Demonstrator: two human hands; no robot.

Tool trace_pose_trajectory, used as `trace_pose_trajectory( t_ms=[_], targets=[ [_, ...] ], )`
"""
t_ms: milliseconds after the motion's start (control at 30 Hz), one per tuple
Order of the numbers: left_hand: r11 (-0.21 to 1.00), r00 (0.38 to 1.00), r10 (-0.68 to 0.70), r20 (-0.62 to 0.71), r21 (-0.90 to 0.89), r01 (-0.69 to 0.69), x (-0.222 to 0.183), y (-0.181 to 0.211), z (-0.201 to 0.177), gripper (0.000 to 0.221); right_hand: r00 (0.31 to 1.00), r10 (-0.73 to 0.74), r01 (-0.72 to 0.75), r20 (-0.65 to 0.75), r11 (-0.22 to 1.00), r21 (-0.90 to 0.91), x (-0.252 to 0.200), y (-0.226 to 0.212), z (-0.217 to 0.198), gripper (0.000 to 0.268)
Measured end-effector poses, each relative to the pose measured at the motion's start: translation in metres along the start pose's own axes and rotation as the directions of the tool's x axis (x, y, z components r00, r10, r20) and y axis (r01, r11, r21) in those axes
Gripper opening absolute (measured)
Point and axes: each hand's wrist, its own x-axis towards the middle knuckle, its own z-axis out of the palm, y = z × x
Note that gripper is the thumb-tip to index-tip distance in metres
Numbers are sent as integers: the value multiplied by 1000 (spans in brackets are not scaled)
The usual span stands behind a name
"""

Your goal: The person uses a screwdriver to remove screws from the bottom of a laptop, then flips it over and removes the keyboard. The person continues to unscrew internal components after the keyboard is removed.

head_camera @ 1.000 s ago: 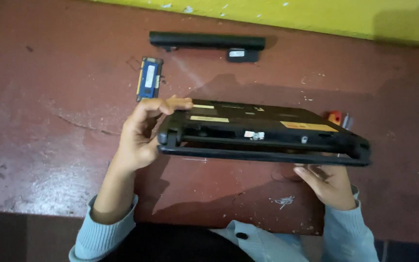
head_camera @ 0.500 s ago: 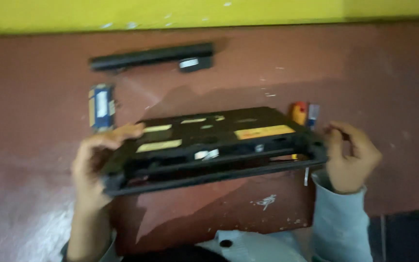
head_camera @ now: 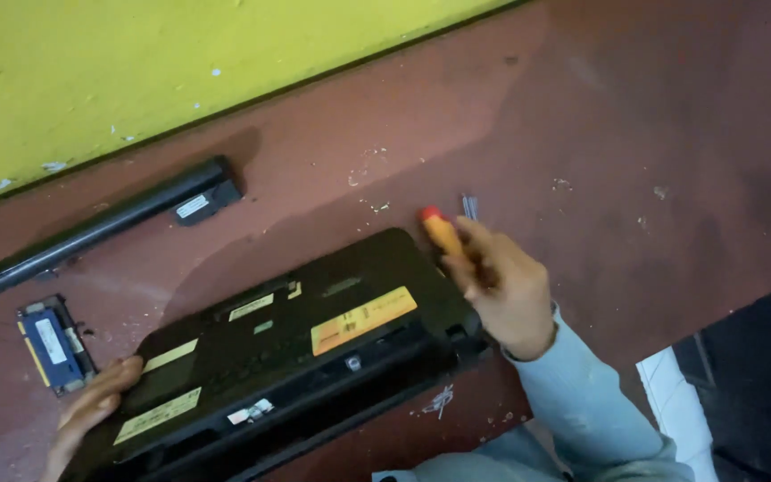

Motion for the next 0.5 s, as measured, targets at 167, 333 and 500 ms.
trace_pose_trajectory(
  t_ms=[167, 333, 500],
  targets=[
    [985, 992, -85, 95, -141, 98, 6, -18, -3, 48, 940, 204, -108, -273, 938, 330, 3, 12, -25, 55],
    [998, 890, -18, -456, -61, -11, 66, 139, 49, 38, 817, 459, -134, -349, 739, 660, 6, -3, -47, 51],
    [956, 834, 38, -550, -224, -192, 58, 167, 54, 36, 793, -107, 350, -599, 886, 305, -2, -44, -80, 18]
  ],
)
